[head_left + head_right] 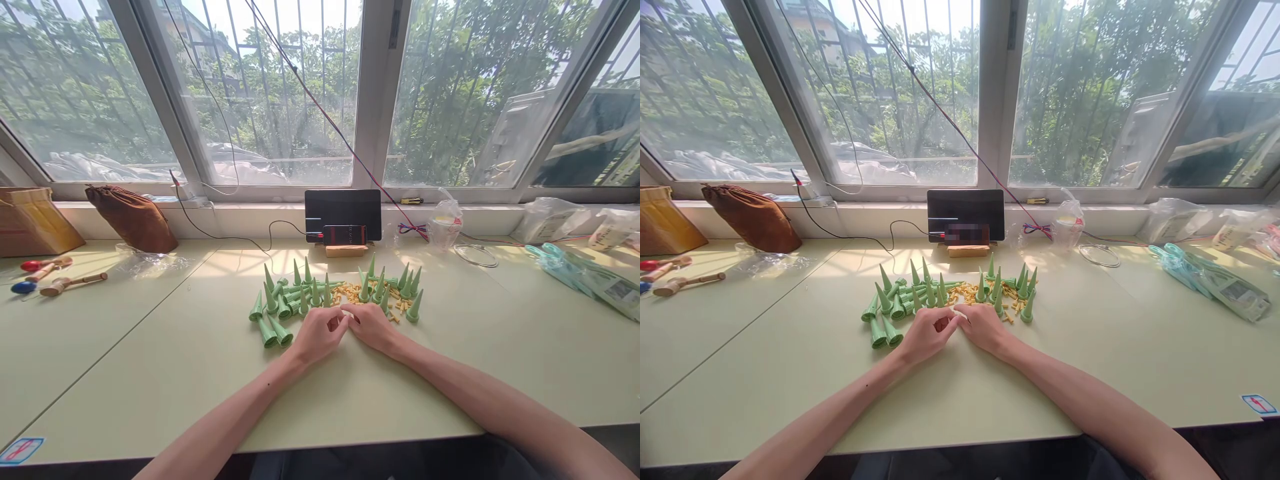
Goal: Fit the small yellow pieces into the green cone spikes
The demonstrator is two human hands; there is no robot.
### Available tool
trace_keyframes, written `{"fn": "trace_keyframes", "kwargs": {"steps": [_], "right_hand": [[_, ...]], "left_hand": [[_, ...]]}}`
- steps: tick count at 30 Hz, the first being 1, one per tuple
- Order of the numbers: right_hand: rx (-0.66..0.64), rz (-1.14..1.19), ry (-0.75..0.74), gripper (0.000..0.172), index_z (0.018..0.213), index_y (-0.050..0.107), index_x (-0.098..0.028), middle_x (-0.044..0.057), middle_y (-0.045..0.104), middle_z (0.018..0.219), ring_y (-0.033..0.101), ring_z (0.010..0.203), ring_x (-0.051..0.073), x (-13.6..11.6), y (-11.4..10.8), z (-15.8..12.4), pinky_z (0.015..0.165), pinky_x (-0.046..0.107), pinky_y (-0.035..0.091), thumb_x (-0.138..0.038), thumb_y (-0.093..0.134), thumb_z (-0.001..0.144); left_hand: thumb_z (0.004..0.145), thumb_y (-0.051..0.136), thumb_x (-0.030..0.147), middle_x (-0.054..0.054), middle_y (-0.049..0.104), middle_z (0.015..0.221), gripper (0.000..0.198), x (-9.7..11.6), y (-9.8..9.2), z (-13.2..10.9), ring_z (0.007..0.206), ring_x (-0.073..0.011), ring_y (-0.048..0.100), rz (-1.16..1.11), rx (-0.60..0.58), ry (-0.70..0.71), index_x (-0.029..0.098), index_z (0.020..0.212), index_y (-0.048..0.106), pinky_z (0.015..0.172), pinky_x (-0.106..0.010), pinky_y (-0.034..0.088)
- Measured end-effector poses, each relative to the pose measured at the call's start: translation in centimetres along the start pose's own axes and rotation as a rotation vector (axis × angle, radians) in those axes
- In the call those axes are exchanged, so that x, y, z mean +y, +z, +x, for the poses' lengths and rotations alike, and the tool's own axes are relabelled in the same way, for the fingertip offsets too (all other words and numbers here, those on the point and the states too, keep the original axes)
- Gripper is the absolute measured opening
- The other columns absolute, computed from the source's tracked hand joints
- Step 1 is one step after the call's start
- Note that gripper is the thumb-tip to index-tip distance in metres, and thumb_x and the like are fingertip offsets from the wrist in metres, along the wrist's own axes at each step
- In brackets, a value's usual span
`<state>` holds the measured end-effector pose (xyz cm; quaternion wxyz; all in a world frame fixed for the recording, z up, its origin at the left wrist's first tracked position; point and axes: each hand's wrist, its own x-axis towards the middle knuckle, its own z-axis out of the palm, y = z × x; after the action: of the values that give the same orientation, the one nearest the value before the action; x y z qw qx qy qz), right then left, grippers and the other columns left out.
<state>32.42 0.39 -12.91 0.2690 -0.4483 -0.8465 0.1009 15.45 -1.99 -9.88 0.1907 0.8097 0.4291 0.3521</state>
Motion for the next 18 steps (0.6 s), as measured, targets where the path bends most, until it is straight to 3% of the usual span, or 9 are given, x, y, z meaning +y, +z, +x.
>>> {"fn": "trace_keyframes", "kwargs": {"steps": [8,15,18], "right_hand": [[-0.012,0.058,-0.109,0.028,0.085,0.07,-0.022,0.0,0.068,0.07,0.055,0.058,0.011,0.11,-0.03,-0.1,0.061,0.02,0.033,-0.016,0.043,0.093],[0.006,0.026,-0.081,0.023,0.092,0.068,-0.023,0.0,0.068,0.07,0.056,0.06,0.012,0.21,0.39,-0.04,0.061,0.02,0.034,-0.012,0.049,0.087],[0.013,-0.009,-0.054,0.015,0.081,0.064,-0.02,0.001,0.066,0.067,0.054,0.058,0.013,0.35,0.67,0.0,0.061,0.02,0.033,-0.014,0.051,0.086]], "left_hand": [[0.09,0.046,0.032,0.001,0.048,0.052,0.032,0.13,-0.05,-0.04,0.05,-0.0113,0.036,-0.003,-0.006,-0.011,0.018,0.072,0.068,0.052,-0.025,0.028],[0.091,0.045,0.033,0.003,0.041,0.05,0.038,-0.3,0.2,-0.06,0.049,-0.0109,0.032,0.041,0.01,0.008,0.018,0.055,0.049,0.052,-0.024,0.027],[0.09,0.046,0.03,0.004,0.038,0.05,0.038,-0.48,0.3,-0.08,0.049,-0.0105,0.03,0.047,0.009,0.007,0.018,0.055,0.043,0.052,-0.024,0.025]]}}
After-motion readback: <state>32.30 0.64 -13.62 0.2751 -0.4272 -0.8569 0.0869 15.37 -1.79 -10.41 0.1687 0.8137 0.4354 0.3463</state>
